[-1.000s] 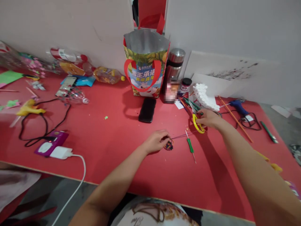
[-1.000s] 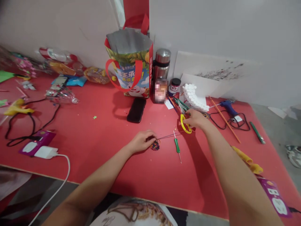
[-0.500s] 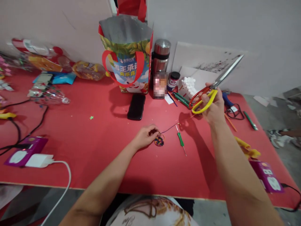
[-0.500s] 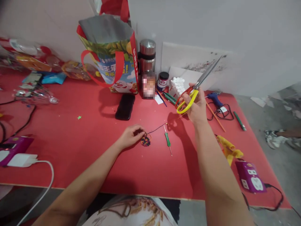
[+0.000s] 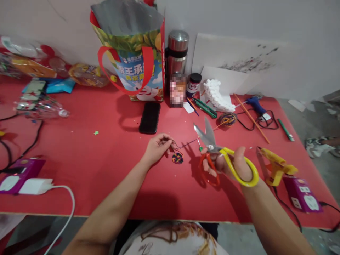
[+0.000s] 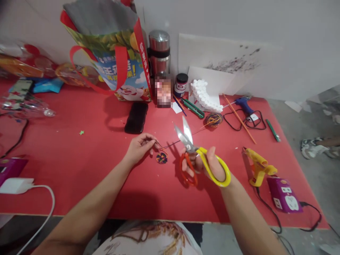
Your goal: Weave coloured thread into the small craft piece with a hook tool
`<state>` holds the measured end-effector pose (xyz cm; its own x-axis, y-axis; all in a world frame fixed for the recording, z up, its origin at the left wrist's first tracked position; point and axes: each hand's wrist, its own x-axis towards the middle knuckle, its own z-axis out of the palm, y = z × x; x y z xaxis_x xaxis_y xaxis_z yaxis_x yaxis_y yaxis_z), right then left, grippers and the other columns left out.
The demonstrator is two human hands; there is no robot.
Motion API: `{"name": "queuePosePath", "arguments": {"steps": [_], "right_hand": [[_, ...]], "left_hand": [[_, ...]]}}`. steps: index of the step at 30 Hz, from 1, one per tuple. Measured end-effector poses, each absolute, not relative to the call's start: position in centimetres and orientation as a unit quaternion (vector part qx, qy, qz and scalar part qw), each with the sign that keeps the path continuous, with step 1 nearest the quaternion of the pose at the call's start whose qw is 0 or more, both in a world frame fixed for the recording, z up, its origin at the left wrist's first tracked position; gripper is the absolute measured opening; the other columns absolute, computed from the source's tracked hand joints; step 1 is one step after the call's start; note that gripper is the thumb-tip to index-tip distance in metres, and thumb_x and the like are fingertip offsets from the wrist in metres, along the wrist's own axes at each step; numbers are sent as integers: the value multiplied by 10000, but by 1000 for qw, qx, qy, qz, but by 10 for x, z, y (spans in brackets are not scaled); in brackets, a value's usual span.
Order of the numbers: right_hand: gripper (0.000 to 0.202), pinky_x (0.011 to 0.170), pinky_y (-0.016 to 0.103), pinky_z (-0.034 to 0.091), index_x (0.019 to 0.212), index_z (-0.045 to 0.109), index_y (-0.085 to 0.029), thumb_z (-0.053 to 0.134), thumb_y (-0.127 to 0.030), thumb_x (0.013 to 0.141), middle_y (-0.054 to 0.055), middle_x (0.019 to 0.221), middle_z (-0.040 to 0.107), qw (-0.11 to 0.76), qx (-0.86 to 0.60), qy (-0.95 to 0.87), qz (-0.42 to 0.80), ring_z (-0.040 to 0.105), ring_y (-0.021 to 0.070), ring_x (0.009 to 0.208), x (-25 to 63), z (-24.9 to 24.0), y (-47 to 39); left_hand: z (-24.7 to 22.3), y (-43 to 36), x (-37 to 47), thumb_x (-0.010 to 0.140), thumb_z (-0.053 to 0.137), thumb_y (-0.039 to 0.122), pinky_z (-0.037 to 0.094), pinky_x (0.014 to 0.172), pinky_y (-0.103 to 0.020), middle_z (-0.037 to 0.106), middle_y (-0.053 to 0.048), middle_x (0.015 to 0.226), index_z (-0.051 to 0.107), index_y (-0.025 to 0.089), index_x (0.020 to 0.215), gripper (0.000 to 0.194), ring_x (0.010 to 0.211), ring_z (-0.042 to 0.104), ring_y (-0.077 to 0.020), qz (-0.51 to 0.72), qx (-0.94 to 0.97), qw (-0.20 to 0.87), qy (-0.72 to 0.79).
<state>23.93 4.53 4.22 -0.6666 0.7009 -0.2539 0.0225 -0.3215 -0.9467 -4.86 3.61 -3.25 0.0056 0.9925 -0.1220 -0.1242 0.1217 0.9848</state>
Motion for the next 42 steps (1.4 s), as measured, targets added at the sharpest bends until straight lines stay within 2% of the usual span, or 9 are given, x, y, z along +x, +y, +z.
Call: {"name": "queuePosePath", "arguments": {"steps": [4, 8, 14, 21, 27, 32, 36, 40, 42], "right_hand": [[935, 461, 299, 302, 1218, 619, -203, 174, -949, 872, 42, 691, 638, 192, -310, -493, 790, 420, 151, 465, 244, 26, 27], [889, 400, 238, 251, 1260, 573, -193, 205, -920, 904, 40, 733, 623, 164, -294, -458, 823, 503, 150, 495, 242, 22, 22], [873, 341, 192, 218, 1261, 573, -176, 216, -898, 926, 17, 662, 597, 129, -286, -433, 845, 496, 129, 445, 234, 20, 10], [845, 319, 169, 239, 1264, 585, -176, 286, -891, 927, 5, 693, 592, 101, -315, -414, 848, 516, 114, 453, 230, 7, 5], [835, 338, 171, 257, 1262, 585, -167, 209, -852, 967, 5, 690, 590, 89, -292, -441, 844, 487, 100, 431, 226, 5, 17], [889, 343, 164, 253, 1237, 600, -150, 230, -898, 927, 7, 702, 574, 123, -280, -460, 834, 529, 108, 471, 218, 18, 38], [911, 330, 162, 255, 1206, 613, -143, 207, -907, 920, -5, 683, 569, 102, -264, -456, 844, 505, 91, 431, 218, 20, 46], [923, 304, 166, 258, 1183, 619, -140, 217, -923, 904, -22, 646, 561, 77, -264, -454, 847, 480, 85, 385, 222, 16, 44], [890, 297, 166, 247, 1174, 623, -139, 229, -898, 926, -28, 634, 553, 69, -272, -453, 846, 475, 84, 374, 222, 15, 42]], "left_hand": [[-33, 38, -52, 864, 746, 385, 511, 409, -232, 785, -74, 789, 610, 169, 934, 265, 445, 604, -104, 513, 425, 558, 495], [-34, 37, -53, 869, 719, 332, 483, 421, -218, 753, -51, 768, 627, 172, 968, 209, 497, 613, -110, 526, 439, 534, 496], [-37, 32, -54, 824, 702, 208, 599, 711, -322, 746, -72, 892, 699, 168, 1006, 186, 760, 708, -167, 504, 519, 476, 500], [-32, 28, -62, 866, 731, 175, 531, 873, -364, 744, -55, 939, 783, 212, 928, 89, 904, 675, -200, 463, 618, 350, 530], [-31, 28, -61, 921, 723, 245, 539, 780, -336, 781, -61, 900, 808, 200, 909, 97, 828, 708, -190, 471, 620, 310, 545], [-28, 32, -64, 903, 753, 283, 519, 827, -383, 810, -43, 844, 852, 258, 889, 102, 813, 678, -207, 478, 621, 281, 554], [-31, 33, -67, 898, 739, 284, 524, 820, -387, 812, -50, 877, 850, 263, 969, 133, 822, 670, -213, 473, 602, 271, 584], [-37, 30, -66, 877, 751, 276, 511, 677, -298, 786, -29, 843, 766, 216, 1174, 303, 689, 645, -161, 458, 575, 290, 613], [-37, 28, -64, 862, 761, 283, 475, 618, -261, 763, -13, 799, 752, 197, 1102, 255, 622, 607, -134, 452, 566, 294, 624]]}}
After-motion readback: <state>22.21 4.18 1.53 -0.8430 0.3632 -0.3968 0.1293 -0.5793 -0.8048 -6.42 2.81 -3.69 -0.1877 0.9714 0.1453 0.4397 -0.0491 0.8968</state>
